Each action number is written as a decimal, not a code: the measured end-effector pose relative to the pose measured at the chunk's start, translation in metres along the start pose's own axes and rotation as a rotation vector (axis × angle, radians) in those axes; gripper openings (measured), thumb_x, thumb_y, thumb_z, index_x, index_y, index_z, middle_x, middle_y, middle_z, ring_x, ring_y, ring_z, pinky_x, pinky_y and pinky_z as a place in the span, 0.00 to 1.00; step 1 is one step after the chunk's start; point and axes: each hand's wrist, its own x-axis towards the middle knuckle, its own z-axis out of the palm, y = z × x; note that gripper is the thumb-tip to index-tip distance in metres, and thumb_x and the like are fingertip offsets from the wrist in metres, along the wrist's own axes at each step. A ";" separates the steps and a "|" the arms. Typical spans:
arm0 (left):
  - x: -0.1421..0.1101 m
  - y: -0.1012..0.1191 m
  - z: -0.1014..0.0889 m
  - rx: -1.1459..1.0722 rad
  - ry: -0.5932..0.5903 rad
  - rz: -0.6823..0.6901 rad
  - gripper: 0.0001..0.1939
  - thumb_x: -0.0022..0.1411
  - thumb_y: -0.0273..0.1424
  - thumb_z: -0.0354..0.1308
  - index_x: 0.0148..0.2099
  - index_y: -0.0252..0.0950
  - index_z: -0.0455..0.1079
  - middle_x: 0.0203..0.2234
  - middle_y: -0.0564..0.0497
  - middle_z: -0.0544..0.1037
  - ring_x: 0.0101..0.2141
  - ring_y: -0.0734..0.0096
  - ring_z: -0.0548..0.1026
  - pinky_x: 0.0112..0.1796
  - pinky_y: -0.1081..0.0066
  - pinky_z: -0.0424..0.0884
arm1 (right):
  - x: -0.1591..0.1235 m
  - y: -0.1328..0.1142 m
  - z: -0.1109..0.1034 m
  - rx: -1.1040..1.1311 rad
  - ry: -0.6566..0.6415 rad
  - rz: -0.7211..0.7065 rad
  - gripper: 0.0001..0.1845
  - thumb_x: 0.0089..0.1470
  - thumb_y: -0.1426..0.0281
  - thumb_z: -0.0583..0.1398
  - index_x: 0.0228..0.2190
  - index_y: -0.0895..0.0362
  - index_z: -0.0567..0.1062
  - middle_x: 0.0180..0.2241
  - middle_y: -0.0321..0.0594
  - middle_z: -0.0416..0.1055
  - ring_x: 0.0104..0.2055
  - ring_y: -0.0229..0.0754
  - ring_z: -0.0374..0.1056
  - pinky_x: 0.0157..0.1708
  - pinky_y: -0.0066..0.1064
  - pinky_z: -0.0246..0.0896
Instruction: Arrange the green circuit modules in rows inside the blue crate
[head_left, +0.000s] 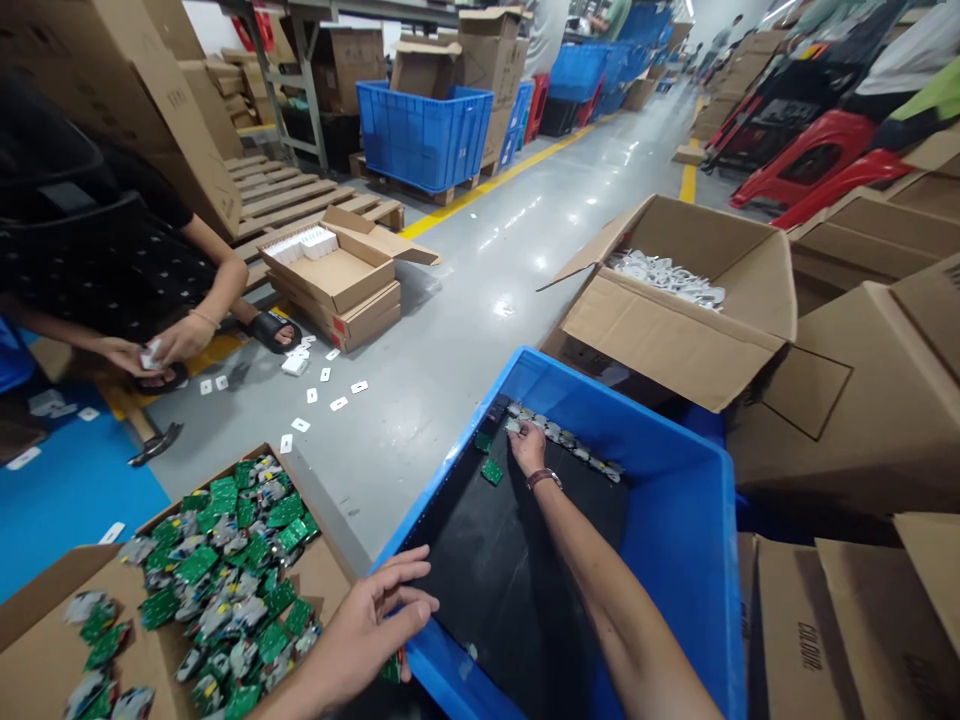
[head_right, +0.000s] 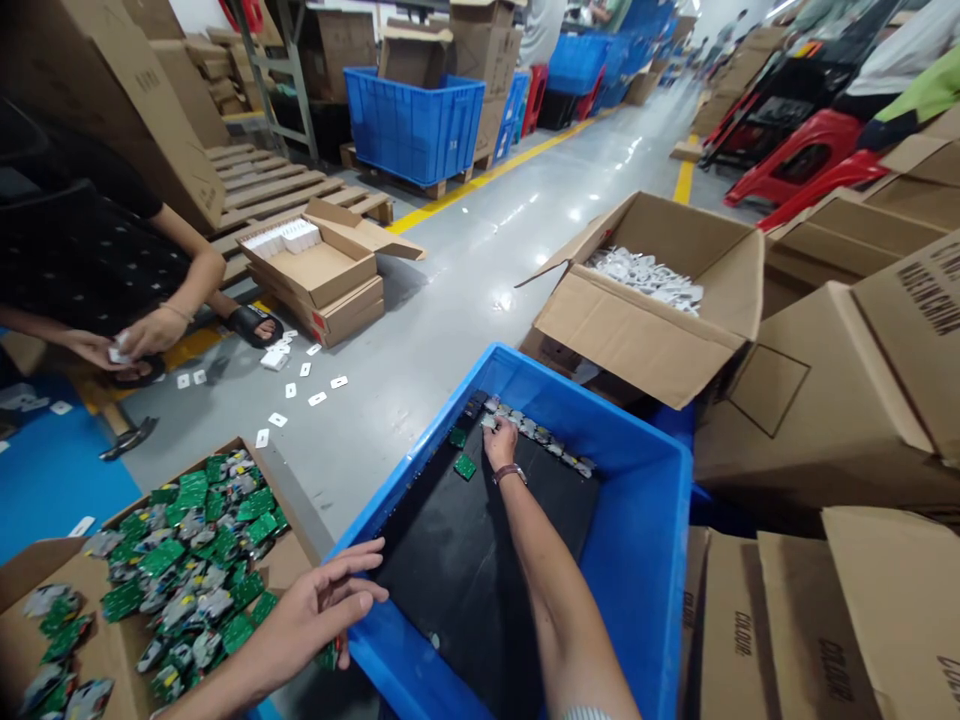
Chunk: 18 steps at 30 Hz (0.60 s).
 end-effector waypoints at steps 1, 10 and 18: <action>0.000 0.000 0.000 0.000 0.000 0.000 0.29 0.51 0.49 0.72 0.51 0.39 0.77 0.68 0.39 0.59 0.52 0.46 0.76 0.21 0.74 0.77 | 0.000 -0.002 0.002 0.015 0.006 0.003 0.22 0.49 0.67 0.60 0.46 0.60 0.76 0.47 0.50 0.73 0.47 0.49 0.73 0.49 0.42 0.70; -0.002 0.006 0.001 -0.002 -0.009 -0.016 0.29 0.50 0.50 0.72 0.49 0.38 0.78 0.67 0.37 0.60 0.53 0.44 0.75 0.21 0.73 0.78 | -0.048 -0.017 0.007 -0.100 -0.201 -0.311 0.24 0.49 0.62 0.64 0.48 0.56 0.77 0.52 0.50 0.71 0.54 0.53 0.68 0.57 0.45 0.64; -0.002 0.005 0.001 0.000 -0.005 -0.004 0.28 0.50 0.49 0.72 0.49 0.38 0.78 0.67 0.37 0.61 0.53 0.44 0.75 0.21 0.73 0.78 | -0.053 -0.026 0.004 -0.226 -0.313 -0.385 0.18 0.54 0.66 0.60 0.45 0.57 0.79 0.49 0.49 0.74 0.52 0.50 0.68 0.57 0.43 0.61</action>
